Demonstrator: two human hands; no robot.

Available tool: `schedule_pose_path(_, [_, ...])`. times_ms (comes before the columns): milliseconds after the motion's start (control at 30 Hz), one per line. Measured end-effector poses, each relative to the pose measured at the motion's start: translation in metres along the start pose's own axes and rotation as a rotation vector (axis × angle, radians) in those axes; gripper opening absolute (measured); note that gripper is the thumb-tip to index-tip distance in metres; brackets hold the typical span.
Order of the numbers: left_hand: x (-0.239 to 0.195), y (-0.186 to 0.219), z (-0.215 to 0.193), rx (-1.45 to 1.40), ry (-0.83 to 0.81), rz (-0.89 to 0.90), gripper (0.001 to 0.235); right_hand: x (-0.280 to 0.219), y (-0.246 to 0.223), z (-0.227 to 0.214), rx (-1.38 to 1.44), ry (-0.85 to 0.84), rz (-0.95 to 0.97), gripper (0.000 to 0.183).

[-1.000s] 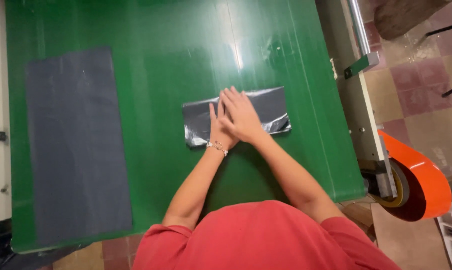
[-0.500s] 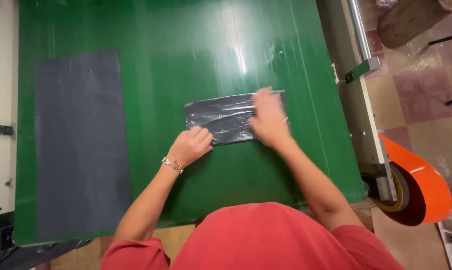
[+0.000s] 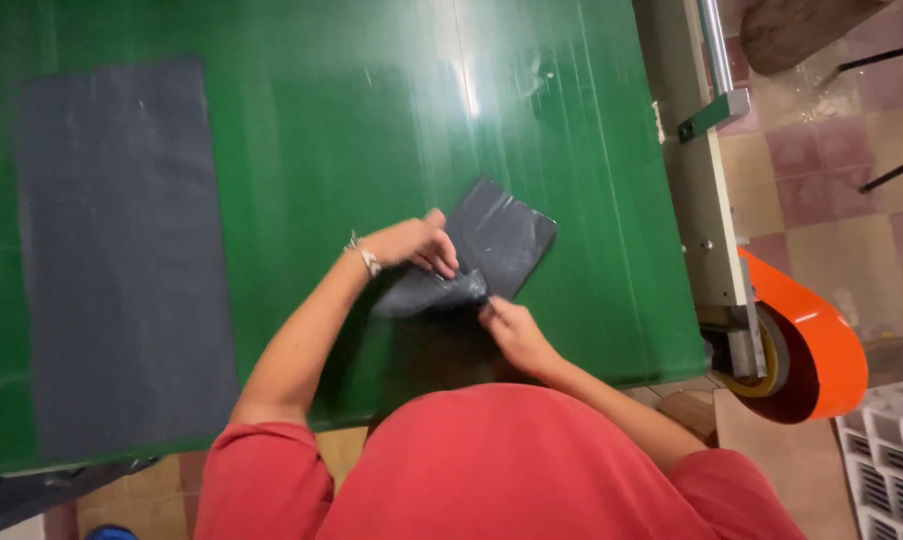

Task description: Picking up plastic bags from a conveyor belt, folding them into smaller rectangles, and stacking them in a plastic crate.

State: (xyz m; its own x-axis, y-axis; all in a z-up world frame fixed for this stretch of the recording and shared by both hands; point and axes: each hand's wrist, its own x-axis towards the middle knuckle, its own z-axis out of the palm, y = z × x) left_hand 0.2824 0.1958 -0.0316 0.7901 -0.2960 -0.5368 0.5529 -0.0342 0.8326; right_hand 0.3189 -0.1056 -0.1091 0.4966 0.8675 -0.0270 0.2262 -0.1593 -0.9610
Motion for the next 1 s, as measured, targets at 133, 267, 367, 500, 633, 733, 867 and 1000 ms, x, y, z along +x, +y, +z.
schedule_pose_path(133, [0.003,-0.015,-0.009,-0.034,0.259,-0.046,0.079,0.018,-0.029,-0.019,0.509,0.19,0.538,0.02])
schedule_pose_path(267, [0.022,-0.045,-0.002,0.342,0.574,0.219,0.039,0.033,-0.02,-0.029,1.049,0.244,0.561,0.036])
schedule_pose_path(367, [0.007,-0.019,0.016,0.468,0.693,0.259,0.039,0.036,-0.006,-0.037,1.177,0.217,0.556,0.033])
schedule_pose_path(500, [0.012,-0.008,0.034,0.762,0.887,0.192,0.034,0.036,-0.005,-0.038,1.233,0.221,0.537,0.026])
schedule_pose_path(633, [0.027,-0.011,0.052,0.771,1.074,0.163,0.034,0.02,-0.029,-0.05,1.131,0.225,0.482,0.02])
schedule_pose_path(733, [0.025,-0.024,0.067,0.9,1.352,0.261,0.039,-0.004,-0.062,-0.05,0.913,0.266,0.456,0.032])
schedule_pose_path(867, [-0.04,-0.04,0.084,1.075,1.499,0.363,0.043,-0.029,-0.101,-0.02,0.234,0.491,0.144,0.038])
schedule_pose_path(1000, [-0.147,-0.102,0.11,1.154,1.385,0.405,0.066,-0.023,-0.132,0.059,-0.324,0.25,-0.229,0.047])
